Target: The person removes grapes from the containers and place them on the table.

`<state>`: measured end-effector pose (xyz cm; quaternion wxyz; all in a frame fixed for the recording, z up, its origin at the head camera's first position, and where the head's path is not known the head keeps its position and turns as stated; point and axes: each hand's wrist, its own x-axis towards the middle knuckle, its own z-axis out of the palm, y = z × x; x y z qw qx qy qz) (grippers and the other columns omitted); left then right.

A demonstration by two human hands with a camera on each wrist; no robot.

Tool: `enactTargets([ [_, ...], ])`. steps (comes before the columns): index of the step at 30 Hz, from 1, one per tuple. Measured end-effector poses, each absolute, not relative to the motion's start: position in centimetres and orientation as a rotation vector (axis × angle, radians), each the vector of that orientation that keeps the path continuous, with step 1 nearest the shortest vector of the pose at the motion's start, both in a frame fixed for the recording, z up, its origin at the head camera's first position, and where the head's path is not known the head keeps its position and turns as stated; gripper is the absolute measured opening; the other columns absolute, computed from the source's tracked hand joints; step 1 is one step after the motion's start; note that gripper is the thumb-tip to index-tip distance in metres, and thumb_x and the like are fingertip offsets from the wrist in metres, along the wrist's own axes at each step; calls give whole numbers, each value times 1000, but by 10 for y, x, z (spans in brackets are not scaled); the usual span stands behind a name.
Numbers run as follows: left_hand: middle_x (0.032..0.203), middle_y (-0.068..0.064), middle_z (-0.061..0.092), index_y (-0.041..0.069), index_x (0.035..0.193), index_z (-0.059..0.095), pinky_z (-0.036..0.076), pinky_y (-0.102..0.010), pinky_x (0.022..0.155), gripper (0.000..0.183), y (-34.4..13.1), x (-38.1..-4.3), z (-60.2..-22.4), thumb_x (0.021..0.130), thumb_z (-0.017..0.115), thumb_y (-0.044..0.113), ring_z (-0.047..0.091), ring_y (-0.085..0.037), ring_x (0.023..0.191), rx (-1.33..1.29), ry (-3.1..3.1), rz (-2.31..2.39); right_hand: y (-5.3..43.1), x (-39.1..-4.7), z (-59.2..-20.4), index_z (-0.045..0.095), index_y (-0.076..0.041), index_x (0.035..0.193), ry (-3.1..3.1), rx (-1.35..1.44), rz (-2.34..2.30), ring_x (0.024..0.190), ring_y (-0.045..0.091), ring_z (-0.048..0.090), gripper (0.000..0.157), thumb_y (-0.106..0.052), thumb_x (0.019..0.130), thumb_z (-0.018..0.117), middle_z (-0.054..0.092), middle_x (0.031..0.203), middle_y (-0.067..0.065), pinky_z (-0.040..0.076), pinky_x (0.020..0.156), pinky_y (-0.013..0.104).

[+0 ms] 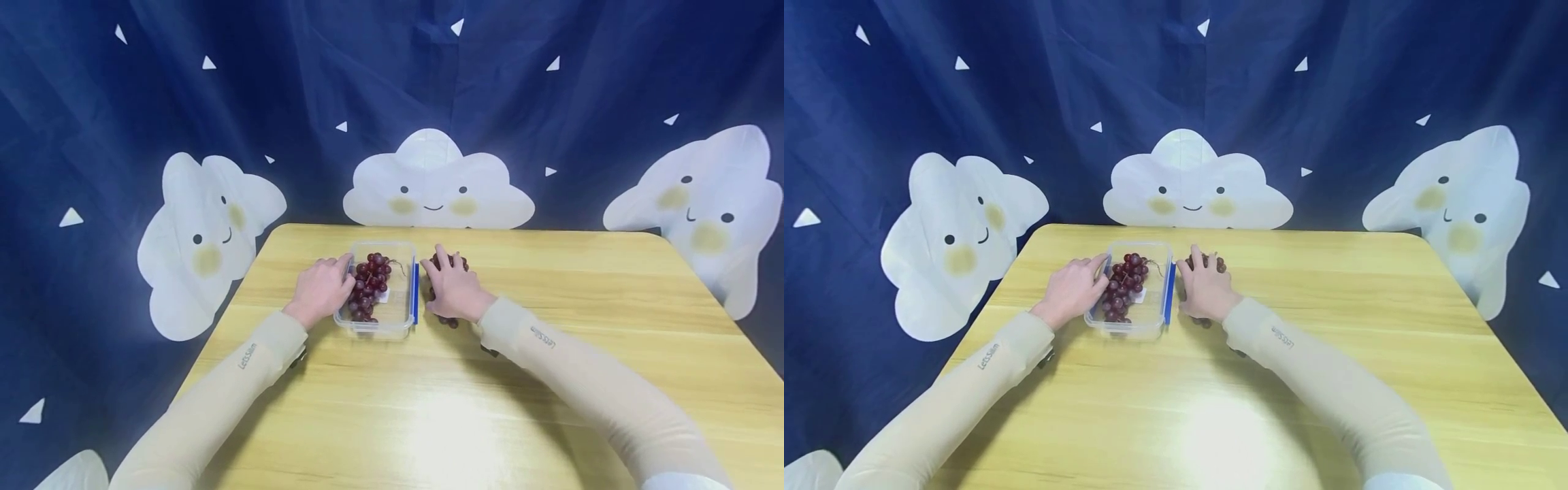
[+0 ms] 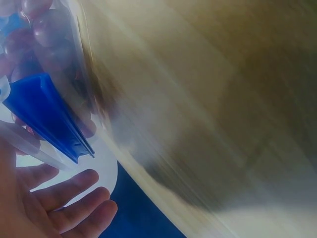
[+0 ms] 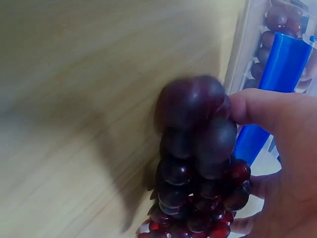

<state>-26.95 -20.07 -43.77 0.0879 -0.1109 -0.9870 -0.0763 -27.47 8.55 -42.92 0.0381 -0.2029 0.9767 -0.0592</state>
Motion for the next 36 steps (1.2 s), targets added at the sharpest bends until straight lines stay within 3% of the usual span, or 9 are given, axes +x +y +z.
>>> enactTargets([
  [18, 127, -16, 67, 16, 150, 48, 57, -56, 82, 54, -201, -267, -441, 100, 47, 36, 63, -36, 113, -317, -2942, -232, 87, -274, -434, 35, -25, 156, 3032, -670, -112, 147, 47, 27, 97, -63, 77, 76, 17, 166, 16, 39, 103, 72],
  [30, 126, -15, 68, 17, 149, 48, 57, -55, 83, 53, -202, -271, -443, 99, 46, 36, 64, -36, 112, -313, -2932, -244, 88, -275, -432, 34, -23, 157, 3023, -671, -162, 147, 48, 26, 95, -61, 80, 74, 17, 166, 18, 36, 106, 72],
  [36, 125, -15, 68, 17, 150, 48, 57, -55, 83, 54, -202, -272, -444, 99, 46, 36, 64, -35, 112, -312, -2925, -244, 88, -275, -424, 35, -18, 157, 3037, -684, -184, 146, 47, 29, 90, -53, 84, 74, 21, 165, 19, 35, 107, 72],
])
